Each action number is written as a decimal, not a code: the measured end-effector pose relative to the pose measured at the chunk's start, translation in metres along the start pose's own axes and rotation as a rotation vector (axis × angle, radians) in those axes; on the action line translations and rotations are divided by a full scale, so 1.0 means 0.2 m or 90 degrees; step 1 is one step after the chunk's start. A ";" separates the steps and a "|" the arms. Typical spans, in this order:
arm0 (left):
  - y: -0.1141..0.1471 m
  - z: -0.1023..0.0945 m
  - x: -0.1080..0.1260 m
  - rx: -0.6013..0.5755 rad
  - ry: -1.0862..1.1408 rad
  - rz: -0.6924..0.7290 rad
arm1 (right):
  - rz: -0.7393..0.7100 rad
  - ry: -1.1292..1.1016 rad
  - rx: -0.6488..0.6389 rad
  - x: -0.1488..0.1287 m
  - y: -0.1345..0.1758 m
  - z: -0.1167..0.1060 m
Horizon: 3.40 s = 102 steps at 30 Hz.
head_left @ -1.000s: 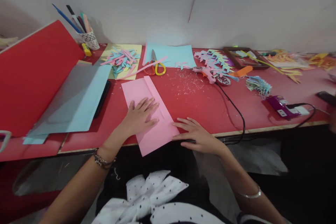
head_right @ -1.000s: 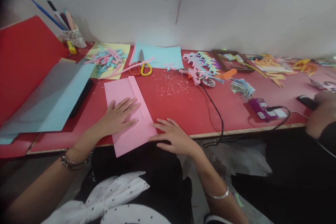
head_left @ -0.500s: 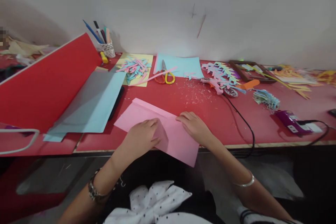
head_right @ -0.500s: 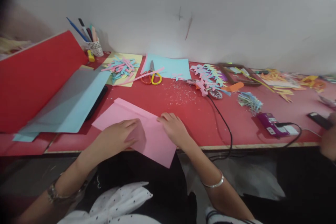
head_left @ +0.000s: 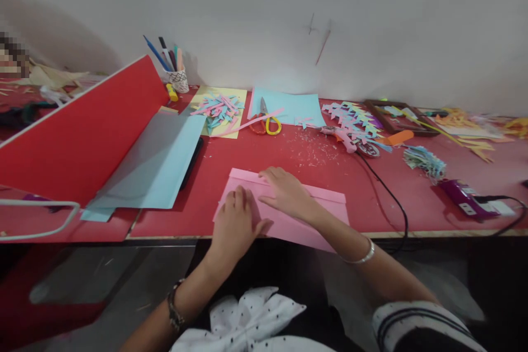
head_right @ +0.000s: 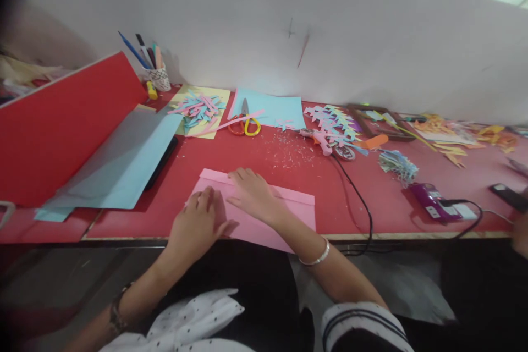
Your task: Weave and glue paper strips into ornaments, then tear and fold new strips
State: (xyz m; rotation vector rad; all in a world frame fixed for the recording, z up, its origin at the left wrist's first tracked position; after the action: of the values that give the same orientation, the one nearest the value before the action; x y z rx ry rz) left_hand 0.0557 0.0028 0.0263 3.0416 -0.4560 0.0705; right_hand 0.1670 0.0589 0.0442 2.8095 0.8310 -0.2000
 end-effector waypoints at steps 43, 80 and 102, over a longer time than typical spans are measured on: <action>-0.09 -0.01 -0.21 -0.072 0.125 -0.086 | -0.118 0.010 -0.042 -0.04 -0.24 0.03; -0.23 0.02 -0.14 -0.139 -0.024 -0.127 | -0.147 -0.104 -0.009 0.06 -0.48 0.06; -0.21 0.05 -0.13 -0.105 -0.048 -0.051 | -0.106 -0.207 -0.015 0.16 -0.28 0.03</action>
State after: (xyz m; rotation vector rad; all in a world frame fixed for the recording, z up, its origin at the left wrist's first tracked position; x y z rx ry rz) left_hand 0.0434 0.0499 0.0123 2.9036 -0.3254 -0.0812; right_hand 0.1621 0.1190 0.0245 2.5840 0.9749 -0.6472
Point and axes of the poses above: each hand's wrist, its own y-axis away from the middle knuckle, its own z-axis out of the palm, x = y × z, the point moved 4 cm from there along -y, towards the middle knuckle, and after that the axes turned 10 degrees about -x, right-handed, at the moved point
